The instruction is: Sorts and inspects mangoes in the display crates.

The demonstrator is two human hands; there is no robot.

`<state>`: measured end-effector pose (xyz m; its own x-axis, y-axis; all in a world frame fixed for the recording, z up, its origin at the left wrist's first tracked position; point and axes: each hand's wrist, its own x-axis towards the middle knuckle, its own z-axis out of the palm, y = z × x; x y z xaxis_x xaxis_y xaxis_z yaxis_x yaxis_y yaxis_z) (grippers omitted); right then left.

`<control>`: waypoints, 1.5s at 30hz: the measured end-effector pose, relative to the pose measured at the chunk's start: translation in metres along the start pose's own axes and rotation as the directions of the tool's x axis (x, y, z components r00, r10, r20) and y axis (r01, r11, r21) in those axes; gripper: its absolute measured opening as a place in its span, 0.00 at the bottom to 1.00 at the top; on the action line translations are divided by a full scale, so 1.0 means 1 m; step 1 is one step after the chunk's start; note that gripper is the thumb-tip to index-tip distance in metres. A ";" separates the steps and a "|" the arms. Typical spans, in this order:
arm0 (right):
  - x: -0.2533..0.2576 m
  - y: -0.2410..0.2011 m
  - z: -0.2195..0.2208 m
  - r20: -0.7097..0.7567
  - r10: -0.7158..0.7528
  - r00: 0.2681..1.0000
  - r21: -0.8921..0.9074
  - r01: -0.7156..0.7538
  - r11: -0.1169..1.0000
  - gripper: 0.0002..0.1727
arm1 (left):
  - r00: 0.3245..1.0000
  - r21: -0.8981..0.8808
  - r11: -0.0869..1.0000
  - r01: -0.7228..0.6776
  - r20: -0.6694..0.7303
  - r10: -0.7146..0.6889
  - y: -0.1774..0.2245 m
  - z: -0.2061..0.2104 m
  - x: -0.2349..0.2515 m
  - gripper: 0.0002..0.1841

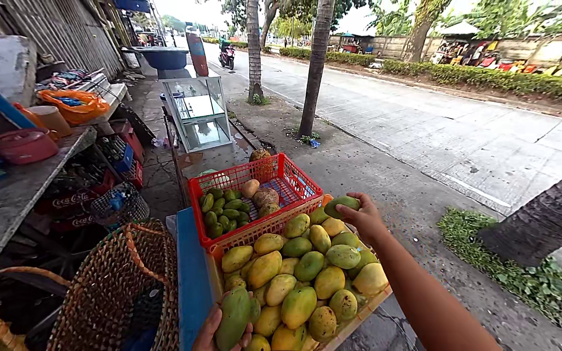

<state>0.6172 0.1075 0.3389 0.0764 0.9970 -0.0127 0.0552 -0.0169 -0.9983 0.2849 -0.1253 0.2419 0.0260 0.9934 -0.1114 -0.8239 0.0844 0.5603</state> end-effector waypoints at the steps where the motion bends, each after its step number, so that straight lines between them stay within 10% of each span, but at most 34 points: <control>1: 0.011 0.004 0.003 0.012 0.029 1.000 -0.051 -0.028 0.998 0.35 | 0.999 0.004 1.000 -0.022 0.023 0.022 -0.001 -0.002 0.001 0.28; 9: 0.073 0.046 0.033 0.174 0.168 0.970 -0.554 -0.045 0.831 0.27 | 0.997 0.127 0.990 -0.060 0.048 0.054 -0.002 0.002 -0.004 0.29; 15: 0.099 0.036 0.019 0.361 0.118 0.925 -0.868 0.288 0.404 0.21 | 0.994 0.046 0.999 -0.012 0.105 0.007 -0.003 -0.011 0.001 0.26; 20: 0.082 -0.002 -0.001 0.411 -0.048 0.911 -0.801 0.385 0.458 0.24 | 0.995 -0.052 0.999 0.006 0.098 -0.001 -0.002 -0.017 0.003 0.26; 29: -0.024 0.016 -0.020 0.566 0.365 0.740 -0.814 0.429 0.392 0.39 | 0.990 0.050 0.999 -0.008 0.143 0.001 -0.001 -0.011 0.005 0.28; 33: -0.037 0.045 -0.024 0.513 0.327 0.793 -0.838 0.381 0.391 0.45 | 0.981 0.027 1.000 -0.003 0.196 -0.002 0.001 -0.011 0.008 0.31; 39: -0.025 0.042 -0.066 0.334 -0.004 0.943 -0.636 0.229 0.737 0.41 | 0.999 -0.027 0.999 0.030 -0.032 -0.031 0.002 -0.001 0.000 0.23; 45: -0.030 0.018 -0.078 0.334 0.072 0.940 -0.626 0.164 0.762 0.36 | 0.986 -0.004 1.000 0.025 -0.164 -0.025 0.002 0.005 0.003 0.16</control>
<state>0.6935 0.0718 0.3259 -0.2568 0.9609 -0.1031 0.6778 0.1031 -0.7280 0.2863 -0.1217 0.2465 -0.0464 0.9650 -0.2582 -0.8256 0.1085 0.5538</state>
